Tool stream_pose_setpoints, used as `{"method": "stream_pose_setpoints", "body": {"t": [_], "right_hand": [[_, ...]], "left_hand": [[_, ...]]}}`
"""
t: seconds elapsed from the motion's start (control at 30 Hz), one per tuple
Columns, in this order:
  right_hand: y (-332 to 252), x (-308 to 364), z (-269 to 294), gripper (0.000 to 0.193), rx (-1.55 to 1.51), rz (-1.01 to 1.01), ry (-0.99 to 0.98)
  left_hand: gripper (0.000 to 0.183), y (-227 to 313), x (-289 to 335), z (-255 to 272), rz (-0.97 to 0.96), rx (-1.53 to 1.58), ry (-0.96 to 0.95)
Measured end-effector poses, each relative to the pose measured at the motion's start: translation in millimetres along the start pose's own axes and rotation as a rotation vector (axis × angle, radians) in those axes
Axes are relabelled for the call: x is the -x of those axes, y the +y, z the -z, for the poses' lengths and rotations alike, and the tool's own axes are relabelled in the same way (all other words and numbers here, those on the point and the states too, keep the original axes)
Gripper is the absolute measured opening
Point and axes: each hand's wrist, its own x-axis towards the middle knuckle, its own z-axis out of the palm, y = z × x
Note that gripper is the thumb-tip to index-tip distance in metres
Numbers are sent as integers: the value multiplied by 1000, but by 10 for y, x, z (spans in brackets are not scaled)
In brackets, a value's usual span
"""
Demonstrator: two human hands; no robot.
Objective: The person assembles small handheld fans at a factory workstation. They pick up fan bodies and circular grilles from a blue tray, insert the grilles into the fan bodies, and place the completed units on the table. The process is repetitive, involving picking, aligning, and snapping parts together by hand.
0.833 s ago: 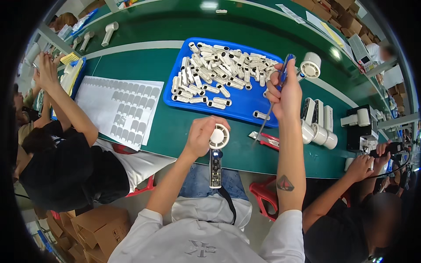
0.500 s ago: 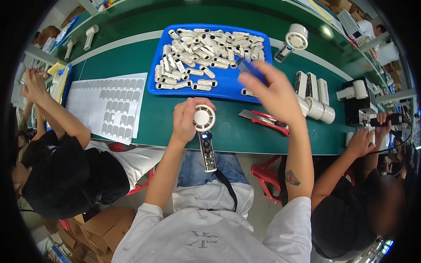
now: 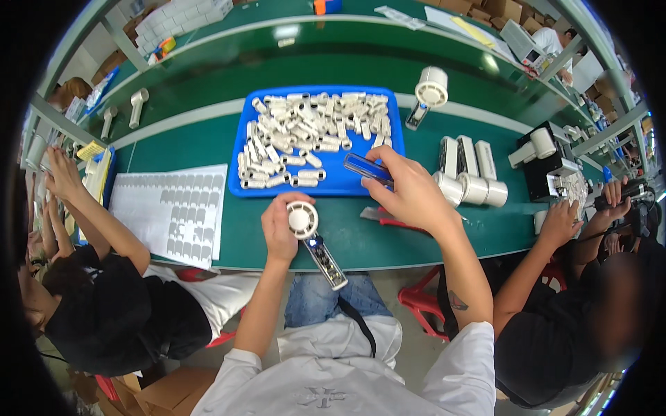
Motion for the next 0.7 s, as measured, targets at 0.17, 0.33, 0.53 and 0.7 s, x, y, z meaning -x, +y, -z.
{"method": "stream_pose_setpoints", "body": {"t": [0.17, 0.33, 0.53, 0.7], "right_hand": [[-304, -300, 575, 30, 29, 264, 250], [-1130, -708, 1677, 33, -54, 838, 725], [-1815, -1246, 2936, 20, 47, 1156, 1289], [-1266, -1799, 3177, 32, 393, 877, 1123]], "left_hand": [[45, -153, 25, -4, 14, 9, -49], [49, -83, 28, 83, 24, -64, -49], [49, -53, 9, 50, 42, -51, -63], [46, -62, 1, 12, 41, -58, -71]]}}
